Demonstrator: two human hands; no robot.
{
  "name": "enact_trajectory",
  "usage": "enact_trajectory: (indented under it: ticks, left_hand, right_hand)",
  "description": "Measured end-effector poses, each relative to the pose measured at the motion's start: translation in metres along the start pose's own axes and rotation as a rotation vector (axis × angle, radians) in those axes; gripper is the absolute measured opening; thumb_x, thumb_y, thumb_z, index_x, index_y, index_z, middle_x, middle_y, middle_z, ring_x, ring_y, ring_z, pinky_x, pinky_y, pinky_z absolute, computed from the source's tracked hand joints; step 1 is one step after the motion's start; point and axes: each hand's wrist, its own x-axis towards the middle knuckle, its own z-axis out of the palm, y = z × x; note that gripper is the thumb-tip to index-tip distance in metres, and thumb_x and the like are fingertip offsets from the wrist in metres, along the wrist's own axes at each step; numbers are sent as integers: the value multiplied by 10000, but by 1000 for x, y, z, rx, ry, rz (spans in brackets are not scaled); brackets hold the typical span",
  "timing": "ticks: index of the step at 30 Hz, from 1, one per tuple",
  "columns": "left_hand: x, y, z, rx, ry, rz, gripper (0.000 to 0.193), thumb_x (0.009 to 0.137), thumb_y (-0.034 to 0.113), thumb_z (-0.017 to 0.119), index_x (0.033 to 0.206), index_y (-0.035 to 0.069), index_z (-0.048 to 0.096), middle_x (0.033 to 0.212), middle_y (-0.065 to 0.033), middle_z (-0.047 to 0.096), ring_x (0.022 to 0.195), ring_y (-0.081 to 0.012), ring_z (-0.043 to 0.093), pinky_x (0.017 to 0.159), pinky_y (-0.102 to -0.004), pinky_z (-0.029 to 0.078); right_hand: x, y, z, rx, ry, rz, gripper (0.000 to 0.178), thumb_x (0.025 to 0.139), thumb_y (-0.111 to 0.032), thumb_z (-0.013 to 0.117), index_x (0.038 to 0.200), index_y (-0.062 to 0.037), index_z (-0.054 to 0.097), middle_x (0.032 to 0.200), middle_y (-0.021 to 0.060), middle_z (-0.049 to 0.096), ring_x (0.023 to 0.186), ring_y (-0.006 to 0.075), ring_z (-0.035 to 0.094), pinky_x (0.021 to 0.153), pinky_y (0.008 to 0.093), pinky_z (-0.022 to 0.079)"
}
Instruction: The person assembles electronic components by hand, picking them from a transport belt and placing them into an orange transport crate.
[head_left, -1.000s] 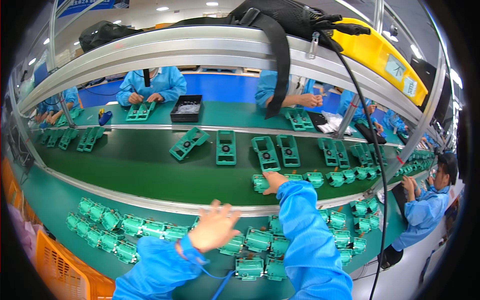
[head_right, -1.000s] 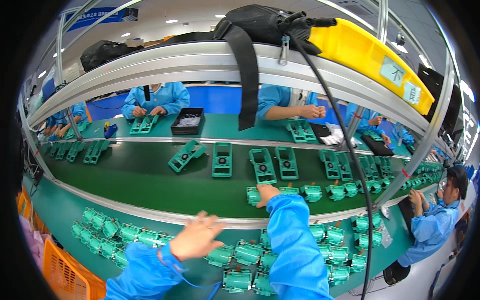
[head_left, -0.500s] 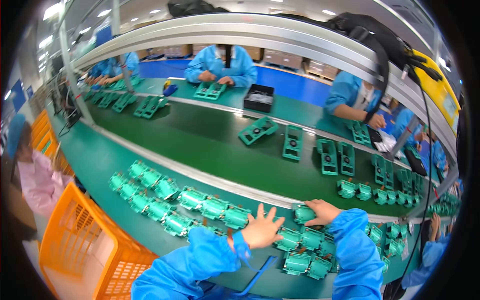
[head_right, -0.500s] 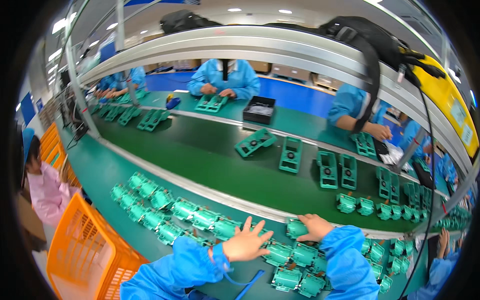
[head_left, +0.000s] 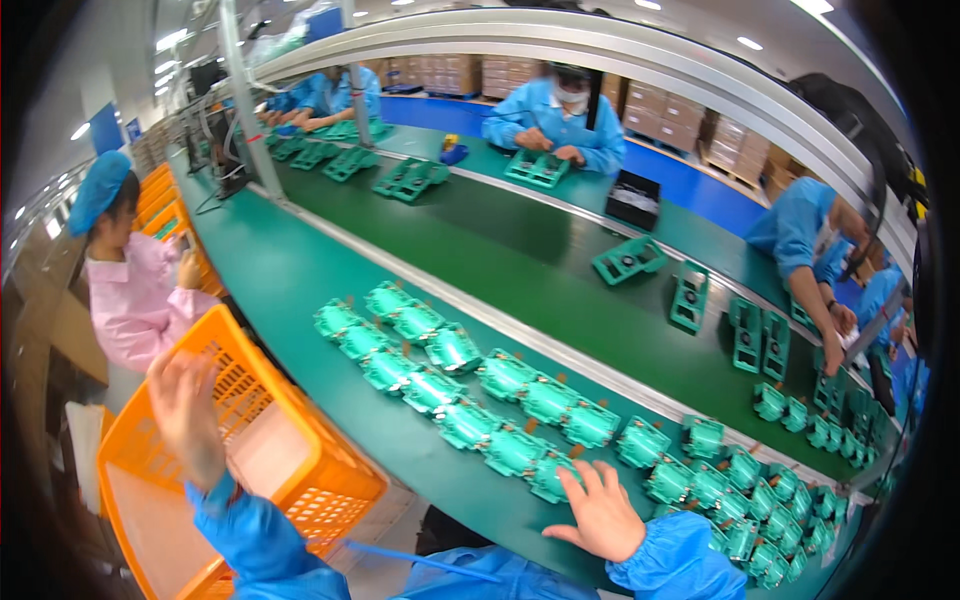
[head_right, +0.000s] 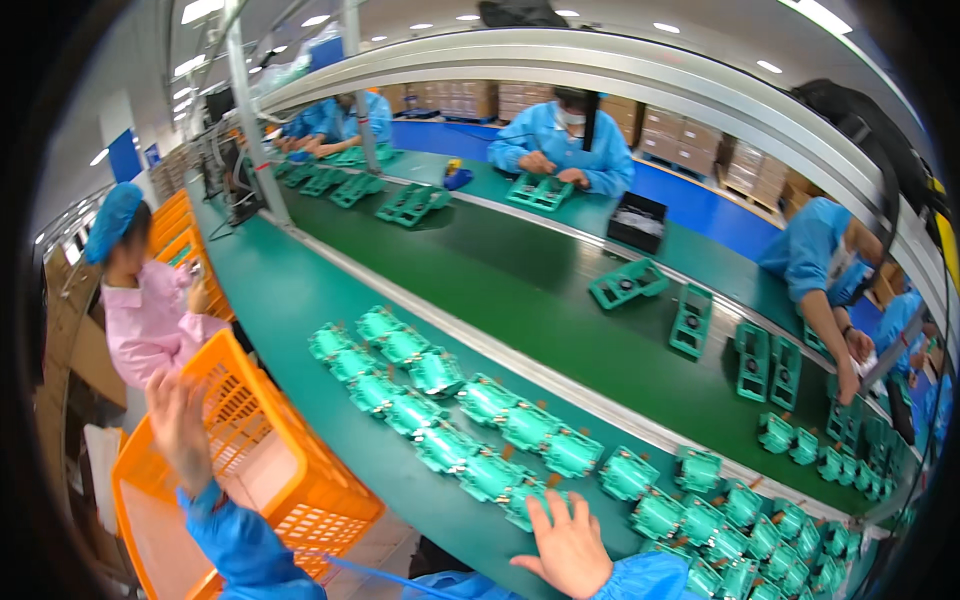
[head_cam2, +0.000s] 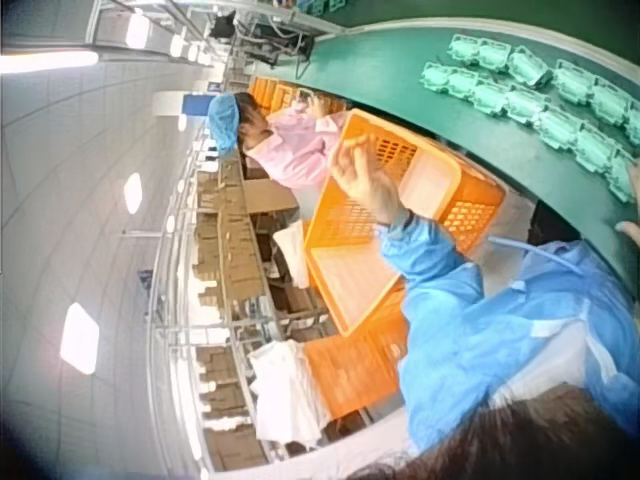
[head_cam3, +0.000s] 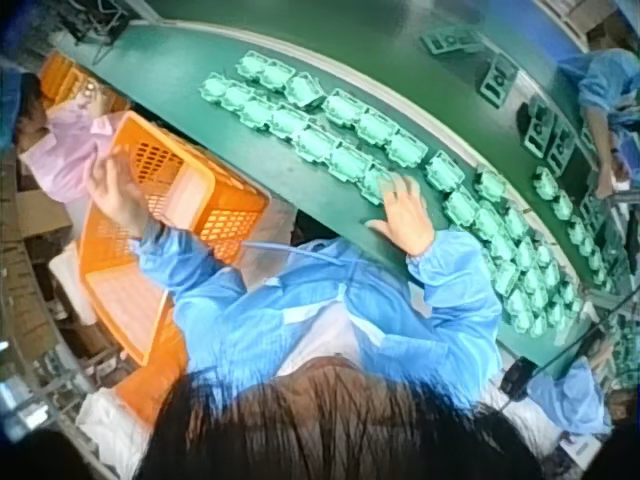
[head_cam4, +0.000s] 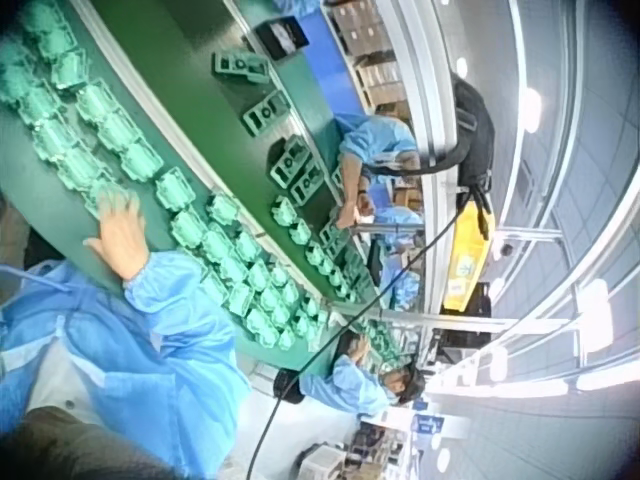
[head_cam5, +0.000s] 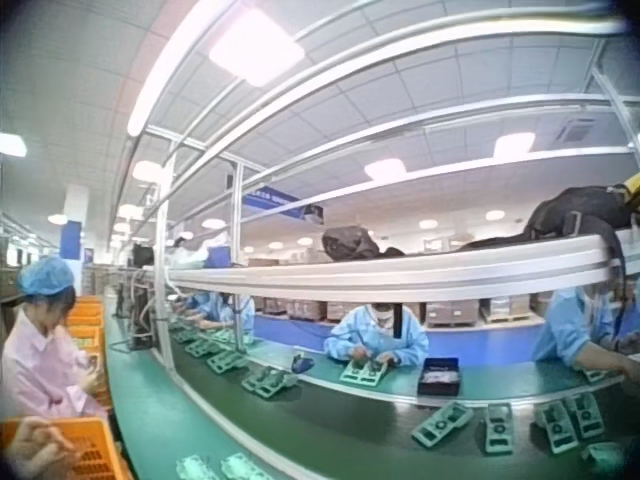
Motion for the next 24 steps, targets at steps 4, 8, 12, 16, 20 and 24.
enact_trajectory:
  ticks: [4, 8, 12, 16, 20, 24]
  left_hand:
    - [37, -59, 47, 923, -999, 318, 592, 618, 115, 722, 1154, 54, 478, 1170, -128, 458, 1110, -293, 410, 939, -389, 330]
    - [9, -122, 79, 1164, -1406, 319, 823, 574, 162, 760, 1289, 210, 355, 1312, -78, 355, 1252, -343, 233, 969, -564, 233]
    - [18, -169, 91, 1247, -1579, 200, 893, 551, 170, 771, 1311, 253, 309, 1346, -20, 329, 1286, -331, 175, 955, -663, 146]
    - [24, -190, 97, 1145, -1685, 116, 855, 546, 161, 772, 1286, 240, 350, 1302, -2, 377, 1284, -298, 201, 952, -671, 140]
    - [15, -199, 89, 1004, -1674, 148, 882, 549, 137, 767, 1304, 248, 325, 1235, -75, 407, 1226, -291, 290, 934, -608, 231]
    - [-10, -184, 95, 970, -1624, 166, 927, 545, 176, 773, 1321, 302, 281, 1225, -151, 380, 1158, -361, 324, 859, -588, 306]
  right_hand:
    - [31, -10, 38, -85, 57, 321, 850, 584, -437, 732, 1273, -117, 351, 1228, 143, 338, 1098, 413, 316, 759, 571, 397]
    - [47, -22, 60, -47, 73, 502, 862, 592, -468, 720, 1293, -150, 334, 1215, 130, 353, 1065, 393, 335, 692, 563, 405]
    - [55, -24, 68, -73, 100, 572, 782, 629, -442, 703, 1276, -162, 365, 1203, 108, 375, 1039, 375, 346, 705, 562, 392]
    - [56, -24, 73, -79, 112, 609, 697, 655, -393, 697, 1247, -170, 404, 1199, 100, 386, 1038, 362, 347, 735, 558, 379]
    - [52, -20, 74, -58, 126, 595, 733, 626, -400, 717, 1250, -191, 395, 1203, 104, 390, 1035, 367, 345, 727, 557, 383]
    - [51, -34, 55, -35, 106, 530, 797, 570, -338, 766, 1239, -101, 403, 1169, 137, 402, 1001, 356, 362, 765, 476, 409]
